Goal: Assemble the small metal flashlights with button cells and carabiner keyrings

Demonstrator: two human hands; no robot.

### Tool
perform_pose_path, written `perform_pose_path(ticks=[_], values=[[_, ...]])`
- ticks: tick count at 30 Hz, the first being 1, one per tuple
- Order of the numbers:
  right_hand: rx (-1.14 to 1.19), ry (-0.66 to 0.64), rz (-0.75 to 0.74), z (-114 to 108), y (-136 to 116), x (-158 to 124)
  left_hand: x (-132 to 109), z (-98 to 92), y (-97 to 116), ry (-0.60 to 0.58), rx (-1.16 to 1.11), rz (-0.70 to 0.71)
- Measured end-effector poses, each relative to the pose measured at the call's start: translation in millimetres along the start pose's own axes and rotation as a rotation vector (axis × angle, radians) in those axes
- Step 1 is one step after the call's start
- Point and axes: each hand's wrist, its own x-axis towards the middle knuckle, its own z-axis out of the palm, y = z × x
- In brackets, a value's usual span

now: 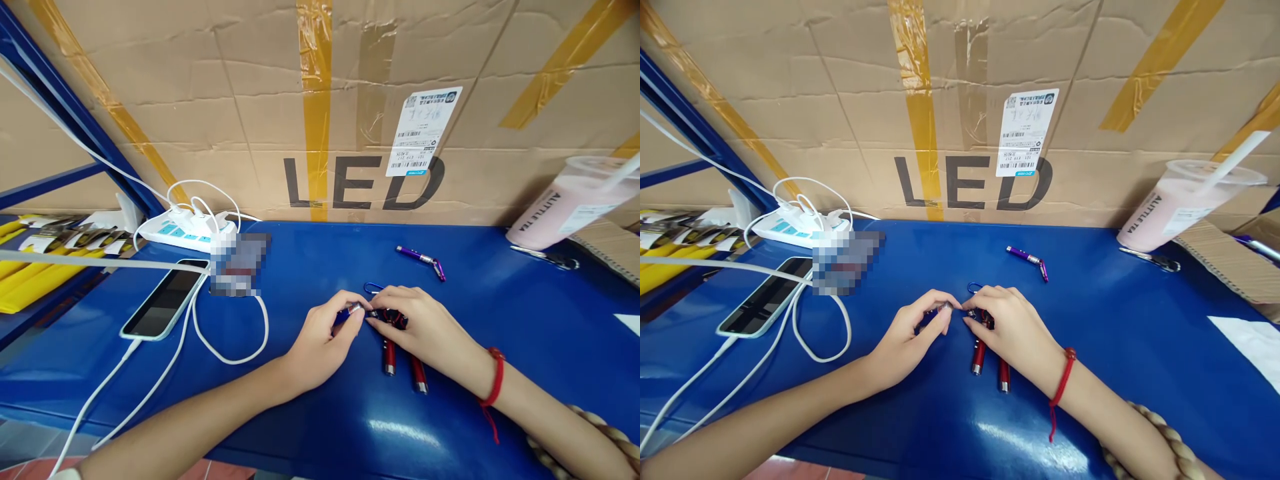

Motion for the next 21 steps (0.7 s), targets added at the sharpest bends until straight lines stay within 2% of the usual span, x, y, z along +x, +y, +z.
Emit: perform_pose_path(ticks=[4, 11, 16, 21], values=[[0.056, 0.025, -0.003, 2, 4, 1, 2, -0.4, 0, 0.002, 0.007, -0.008], [0.397, 0.232, 0.068, -6, -7, 1, 4, 0.4, -8, -0.004, 0.063, -0.003], [0.704, 0.247, 0.194, -10, -10, 1, 6, 1.6, -9, 0.001, 0.056, 0.017], [0.783, 0.278, 0.227, -6, -2, 2, 6, 0.1, -5, 0.024, 0.066, -0.019]])
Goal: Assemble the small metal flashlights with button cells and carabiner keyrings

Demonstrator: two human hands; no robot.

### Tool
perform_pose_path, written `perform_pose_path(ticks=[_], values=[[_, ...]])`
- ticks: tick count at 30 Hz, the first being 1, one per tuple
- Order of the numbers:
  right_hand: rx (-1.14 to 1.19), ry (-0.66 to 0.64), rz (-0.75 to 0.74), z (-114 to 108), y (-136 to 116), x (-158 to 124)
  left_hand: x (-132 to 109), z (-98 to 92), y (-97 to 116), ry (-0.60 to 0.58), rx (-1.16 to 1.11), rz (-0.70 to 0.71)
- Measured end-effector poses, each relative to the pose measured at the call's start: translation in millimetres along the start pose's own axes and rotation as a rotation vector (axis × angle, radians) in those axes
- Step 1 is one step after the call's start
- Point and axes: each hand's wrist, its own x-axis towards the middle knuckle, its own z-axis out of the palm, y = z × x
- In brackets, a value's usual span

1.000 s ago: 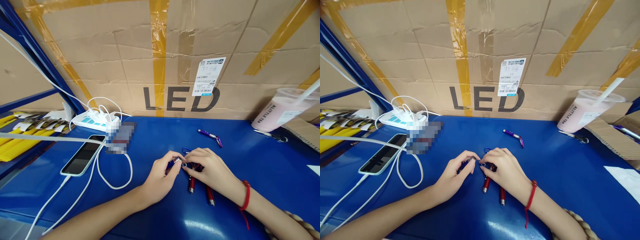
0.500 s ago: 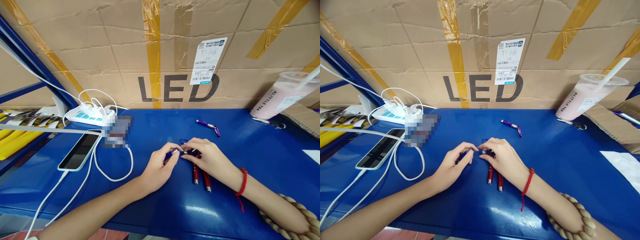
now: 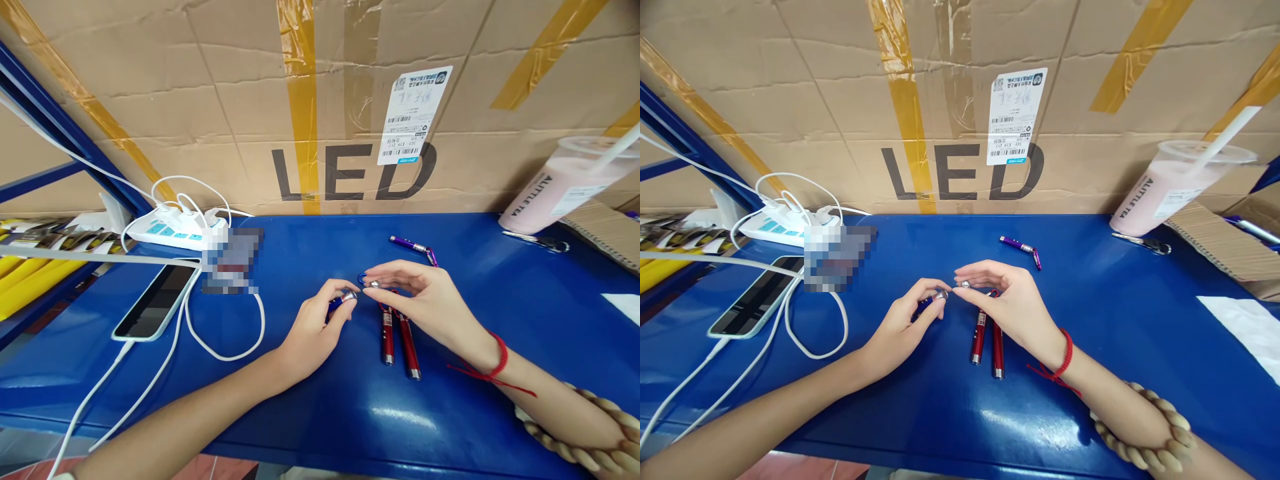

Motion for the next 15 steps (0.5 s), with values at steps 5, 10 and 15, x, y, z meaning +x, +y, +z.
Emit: perform_pose_path(ticks=[5, 10, 15], values=[[-0.001, 0.004, 0.015, 0.4, 0.6, 0.8, -0.9, 0.8, 0.8, -0.001, -0.011, 0.005], [-0.042, -0.015, 0.027, 1.8, -1.2, 0.5, -2.4, 4.9, -1.0, -0.016, -0.035, 0.01], [0.0, 0.008, 0.047, 2.0, -0.2, 1.7, -2.6, 5.2, -1.5, 0.017, -0.038, 0.021]])
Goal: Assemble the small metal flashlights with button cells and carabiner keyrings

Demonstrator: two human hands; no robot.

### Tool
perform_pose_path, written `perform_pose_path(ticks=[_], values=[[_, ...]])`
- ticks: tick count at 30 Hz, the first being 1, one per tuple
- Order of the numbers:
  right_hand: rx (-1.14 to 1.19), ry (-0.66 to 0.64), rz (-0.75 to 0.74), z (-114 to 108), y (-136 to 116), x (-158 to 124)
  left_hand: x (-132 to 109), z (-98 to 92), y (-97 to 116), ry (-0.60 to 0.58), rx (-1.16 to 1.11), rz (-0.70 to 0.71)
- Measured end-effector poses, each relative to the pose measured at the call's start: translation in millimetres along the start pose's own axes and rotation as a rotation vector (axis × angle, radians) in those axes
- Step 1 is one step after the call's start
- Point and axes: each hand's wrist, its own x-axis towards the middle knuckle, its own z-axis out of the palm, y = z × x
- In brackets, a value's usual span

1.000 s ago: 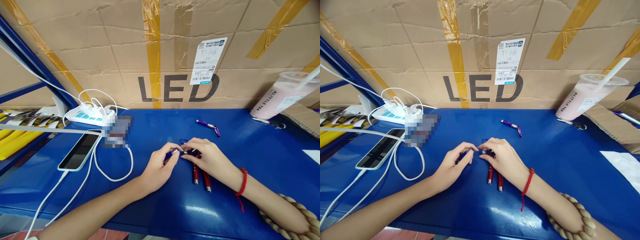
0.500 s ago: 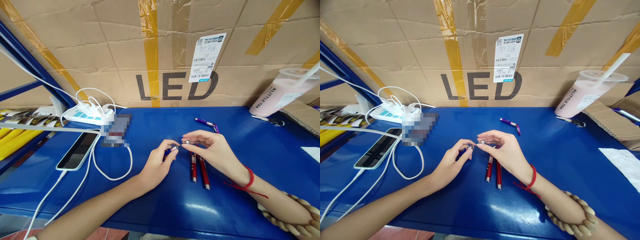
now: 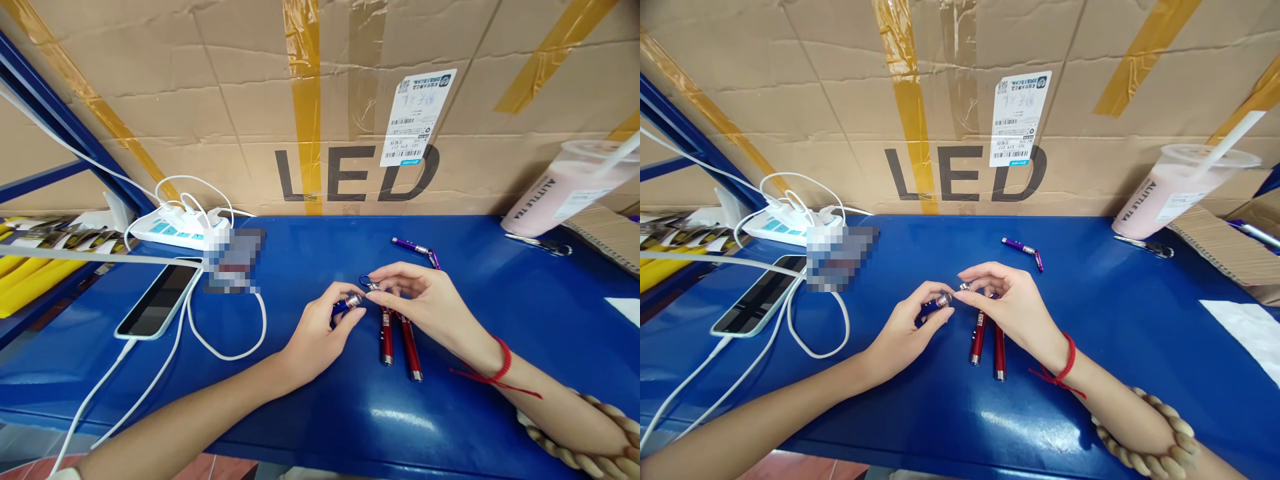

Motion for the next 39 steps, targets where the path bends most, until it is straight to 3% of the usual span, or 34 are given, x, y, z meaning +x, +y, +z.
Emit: perform_pose_path(ticks=[18, 33, 39], values=[[-0.061, 0.024, -0.042, -1.5, 4.9, 0.5, 0.0, -1.6, 3.6, -0.024, -0.018, -0.043], [-0.014, -0.13, 0.023, -3.1, -2.9, -1.5, 0.7, -2.6, 2.1, -0.016, 0.021, 0.018], [-0.019, -0.124, 0.045, -3.7, -1.5, -0.1, -0.9, -2.3, -0.3, -0.041, 0.032, 0.071]])
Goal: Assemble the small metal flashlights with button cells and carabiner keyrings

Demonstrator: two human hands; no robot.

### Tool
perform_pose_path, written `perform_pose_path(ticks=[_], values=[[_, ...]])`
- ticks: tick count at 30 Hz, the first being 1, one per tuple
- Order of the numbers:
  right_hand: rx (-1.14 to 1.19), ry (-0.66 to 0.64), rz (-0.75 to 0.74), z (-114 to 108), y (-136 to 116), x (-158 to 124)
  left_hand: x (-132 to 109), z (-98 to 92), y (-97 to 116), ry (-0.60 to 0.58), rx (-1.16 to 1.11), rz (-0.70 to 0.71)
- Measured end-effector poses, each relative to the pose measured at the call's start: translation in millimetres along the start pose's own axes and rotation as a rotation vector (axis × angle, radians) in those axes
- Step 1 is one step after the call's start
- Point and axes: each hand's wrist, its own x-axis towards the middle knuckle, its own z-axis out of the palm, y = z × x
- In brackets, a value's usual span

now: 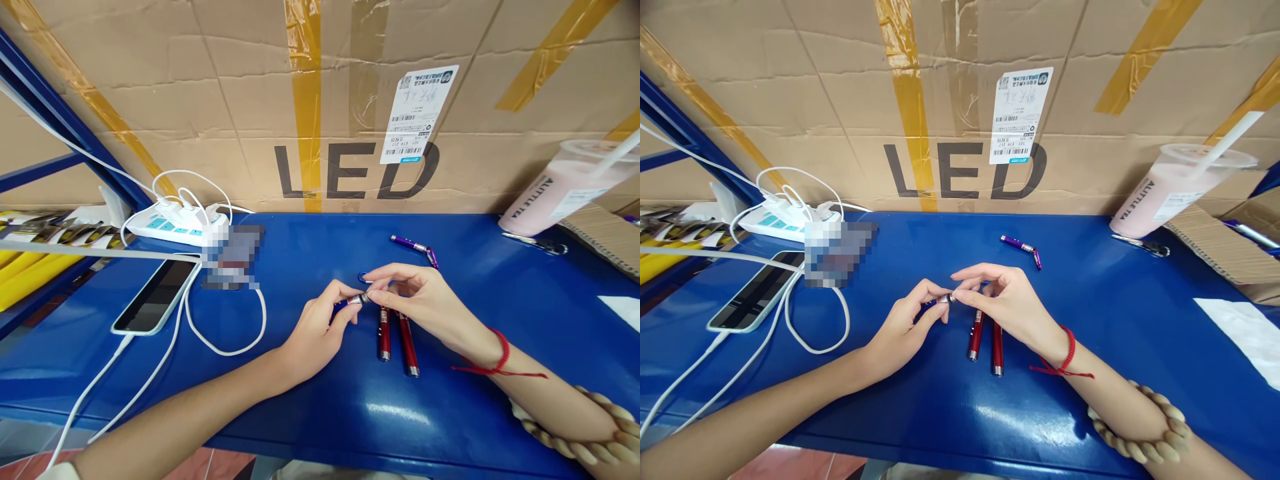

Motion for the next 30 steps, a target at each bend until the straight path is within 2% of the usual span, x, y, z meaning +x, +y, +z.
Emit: perform_pose_path(ticks=[3, 9, 17, 20, 25, 30], values=[[0.031, -0.014, 0.009, 0, 1, 0, -1, 0.4, -1, -0.005, -0.003, 0.017], [0.059, -0.127, 0.034, -3, 5, 2, -4, 1.9, -4, -0.036, -0.008, 0.057], [-0.074, -0.259, 0.038, -7, 3, 2, -9, 5.4, -10, -0.099, 0.066, 0.063], [-0.139, -0.252, -0.007, -6, -3, -2, -10, 5.4, -11, -0.102, 0.103, 0.078], [-0.239, -0.161, -0.079, 0, -3, -4, -10, 6.4, -14, -0.046, 0.155, 0.12], [-0.128, -0.152, 0.015, 4, 4, -2, -10, 7.2, -16, 0.027, 0.234, 0.186]])
